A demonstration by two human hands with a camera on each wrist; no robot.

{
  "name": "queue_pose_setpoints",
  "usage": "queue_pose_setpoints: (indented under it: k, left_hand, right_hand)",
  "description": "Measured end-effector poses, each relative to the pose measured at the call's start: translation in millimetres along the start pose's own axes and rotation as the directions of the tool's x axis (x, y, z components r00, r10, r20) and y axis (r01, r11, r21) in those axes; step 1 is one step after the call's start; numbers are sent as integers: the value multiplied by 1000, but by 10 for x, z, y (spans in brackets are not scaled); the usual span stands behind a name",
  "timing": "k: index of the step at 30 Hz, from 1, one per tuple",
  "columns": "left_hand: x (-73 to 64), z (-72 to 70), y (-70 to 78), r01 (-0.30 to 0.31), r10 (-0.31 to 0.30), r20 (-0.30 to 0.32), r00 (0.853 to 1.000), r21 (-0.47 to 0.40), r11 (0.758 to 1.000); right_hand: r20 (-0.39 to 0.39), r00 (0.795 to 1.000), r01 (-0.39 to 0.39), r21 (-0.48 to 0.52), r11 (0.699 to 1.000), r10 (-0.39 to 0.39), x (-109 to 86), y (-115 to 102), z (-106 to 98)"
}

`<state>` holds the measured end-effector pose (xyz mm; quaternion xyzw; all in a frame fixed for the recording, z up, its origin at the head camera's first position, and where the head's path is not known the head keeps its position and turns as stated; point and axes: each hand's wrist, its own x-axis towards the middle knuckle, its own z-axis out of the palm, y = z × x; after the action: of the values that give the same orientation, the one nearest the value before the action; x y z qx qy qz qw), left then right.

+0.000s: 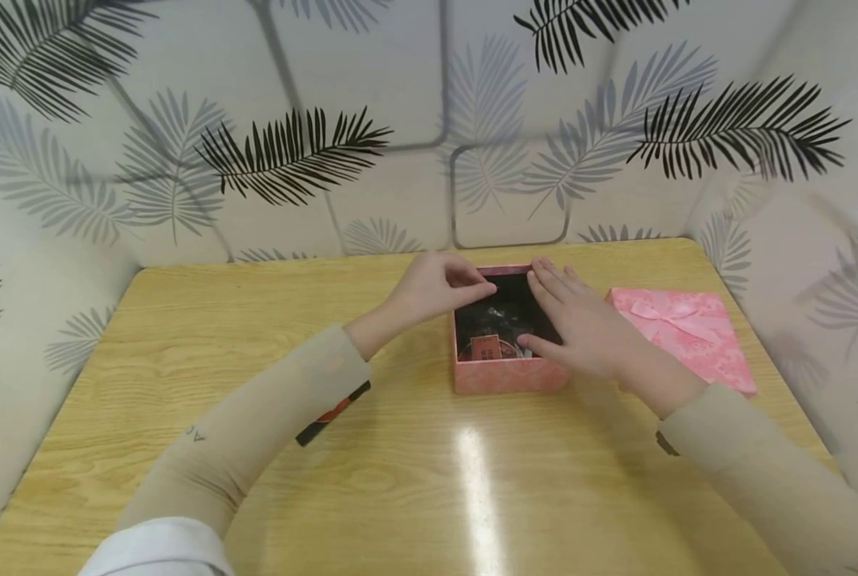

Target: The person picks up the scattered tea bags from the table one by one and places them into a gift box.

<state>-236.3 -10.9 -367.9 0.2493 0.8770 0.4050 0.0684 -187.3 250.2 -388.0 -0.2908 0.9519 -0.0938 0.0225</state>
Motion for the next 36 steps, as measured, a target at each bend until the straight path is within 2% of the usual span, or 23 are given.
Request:
queue_pose_setpoints:
  k: [5,12,16,24,36]
  left_hand:
    - [-6,-7,-3,8,-8,-21,1000,-23,1000]
    - [-43,-67,-58,-35,35,-2,999,-172,985]
    - [-92,-152,-114,-13,13,-3,1000,-207,978]
    - [-254,-426,-290,80,-81,-1,997,-186,979]
    - [-627,-918,-586,135,-147,-49,988,-198,971]
  right_hand:
    - [-18,1000,22,17,1000,-22,11,-26,1]
    - [-33,999,30,23,999,-29,36,-47,-6]
    - [-35,999,35,17,999,-34,56,-53,-9]
    - [-23,999,49,26,998,-48,71,-34,20]
    - [-18,999,48,44,998,-47,74,-24,31]
